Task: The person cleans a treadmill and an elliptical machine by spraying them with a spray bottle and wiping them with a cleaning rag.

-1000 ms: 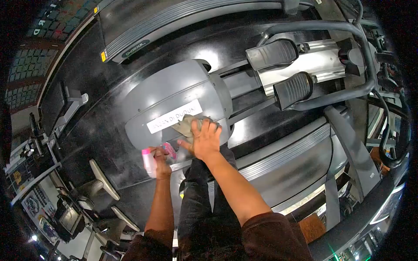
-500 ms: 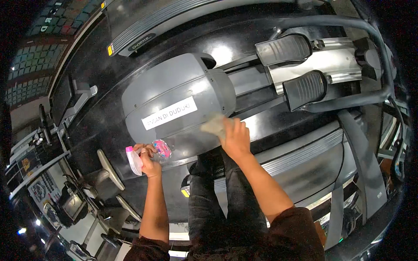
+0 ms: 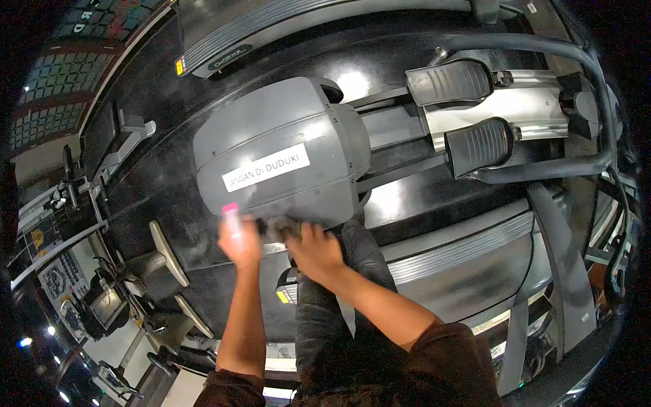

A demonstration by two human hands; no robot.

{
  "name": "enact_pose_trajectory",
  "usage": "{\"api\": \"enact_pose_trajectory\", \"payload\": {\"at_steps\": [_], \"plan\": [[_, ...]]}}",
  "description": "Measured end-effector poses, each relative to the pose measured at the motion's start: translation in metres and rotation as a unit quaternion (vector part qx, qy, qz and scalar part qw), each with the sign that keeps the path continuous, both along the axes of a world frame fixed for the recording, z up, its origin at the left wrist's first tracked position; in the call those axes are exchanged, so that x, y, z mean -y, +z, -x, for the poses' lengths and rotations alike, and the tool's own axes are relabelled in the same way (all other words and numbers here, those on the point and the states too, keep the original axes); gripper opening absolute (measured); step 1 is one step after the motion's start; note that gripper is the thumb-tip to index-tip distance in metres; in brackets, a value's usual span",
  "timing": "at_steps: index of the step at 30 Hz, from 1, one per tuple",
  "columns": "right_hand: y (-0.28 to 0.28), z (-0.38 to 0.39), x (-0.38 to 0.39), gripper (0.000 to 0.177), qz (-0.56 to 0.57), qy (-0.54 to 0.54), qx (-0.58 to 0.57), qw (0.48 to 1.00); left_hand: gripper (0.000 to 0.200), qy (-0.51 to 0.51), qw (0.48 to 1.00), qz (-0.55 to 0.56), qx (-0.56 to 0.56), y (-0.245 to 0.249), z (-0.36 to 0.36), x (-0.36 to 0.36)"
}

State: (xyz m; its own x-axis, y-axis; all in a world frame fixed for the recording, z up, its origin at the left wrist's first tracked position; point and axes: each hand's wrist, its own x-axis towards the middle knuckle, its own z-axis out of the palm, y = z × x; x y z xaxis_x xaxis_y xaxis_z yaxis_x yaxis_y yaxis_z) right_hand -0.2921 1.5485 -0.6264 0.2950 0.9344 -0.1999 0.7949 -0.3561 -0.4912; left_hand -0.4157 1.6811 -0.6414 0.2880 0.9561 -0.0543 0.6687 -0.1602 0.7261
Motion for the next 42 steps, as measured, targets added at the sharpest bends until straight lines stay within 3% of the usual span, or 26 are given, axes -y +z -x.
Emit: {"api": "enact_pose_trajectory", "payload": {"at_steps": [1, 3, 5, 7, 9, 12, 15, 19, 23, 26, 33, 34, 37, 39, 42], "plan": [[0.009, -0.017, -0.008, 0.044, -0.016, -0.024, 0.001, 1.000, 0.020, -0.045, 0.993, -0.002, -0.105, 0.001, 0.003, 0.006], [0.021, -0.061, -0.025, 0.058, 0.008, -0.123, -0.050, 0.991, 0.016, 0.019, 0.997, -0.049, -0.065, -0.044, 0.054, 0.045], [0.002, -0.083, -0.026, 0.062, 0.058, -0.134, 0.000, 0.989, 0.016, 0.112, 0.992, 0.053, 0.027, -0.066, 0.081, 0.064], [-0.005, -0.076, -0.012, 0.064, 0.046, -0.120, 0.000, 0.992, 0.014, 0.156, 0.987, 0.041, 0.007, -0.045, 0.083, 0.074], [-0.015, -0.074, -0.012, 0.066, 0.026, -0.101, 0.009, 0.994, 0.013, 0.250, 0.949, 0.131, 0.139, -0.012, 0.063, 0.071], [-0.023, -0.042, -0.004, 0.064, 0.000, -0.085, 0.035, 0.996, 0.017, 0.234, 0.957, 0.070, 0.154, -0.013, 0.076, 0.066], [-0.026, -0.021, 0.006, 0.058, 0.032, 0.008, 0.015, 0.999, 0.018, 0.242, 0.957, 0.060, 0.146, -0.012, 0.080, 0.061], [0.001, -0.042, -0.007, 0.053, 0.011, 0.085, -0.006, 0.996, 0.023, 0.265, 0.950, 0.044, 0.159, -0.021, 0.087, 0.058], [-0.005, -0.040, -0.056, 0.056, -0.071, -0.028, 0.055, 0.996, 0.021, 0.290, 0.941, 0.047, 0.170, -0.020, 0.093, 0.067], [-0.035, 0.012, -0.065, 0.050, -0.059, 0.097, 0.133, 0.985, 0.018, 0.299, 0.932, 0.091, 0.183, -0.023, 0.099, 0.082], [-0.041, 0.065, -0.094, 0.035, -0.121, 0.303, 0.077, 0.942, 0.026, 0.364, 0.889, 0.170, 0.219, -0.090, 0.145, 0.139], [-0.030, 0.066, -0.099, 0.047, -0.081, 0.326, 0.116, 0.935, 0.027, 0.385, 0.878, 0.172, 0.225, -0.088, 0.140, 0.140], [-0.018, 0.053, -0.105, 0.064, -0.029, 0.271, 0.168, 0.947, 0.027, 0.411, 0.861, 0.187, 0.234, -0.118, 0.155, 0.151], [-0.020, 0.037, -0.105, 0.059, -0.059, 0.200, 0.172, 0.963, 0.028, 0.455, 0.827, 0.189, 0.271, -0.132, 0.161, 0.151], [-0.030, 0.041, -0.098, 0.055, -0.098, 0.281, 0.202, 0.933, 0.031, 0.487, 0.796, 0.158, 0.323, -0.169, 0.171, 0.142]]}}
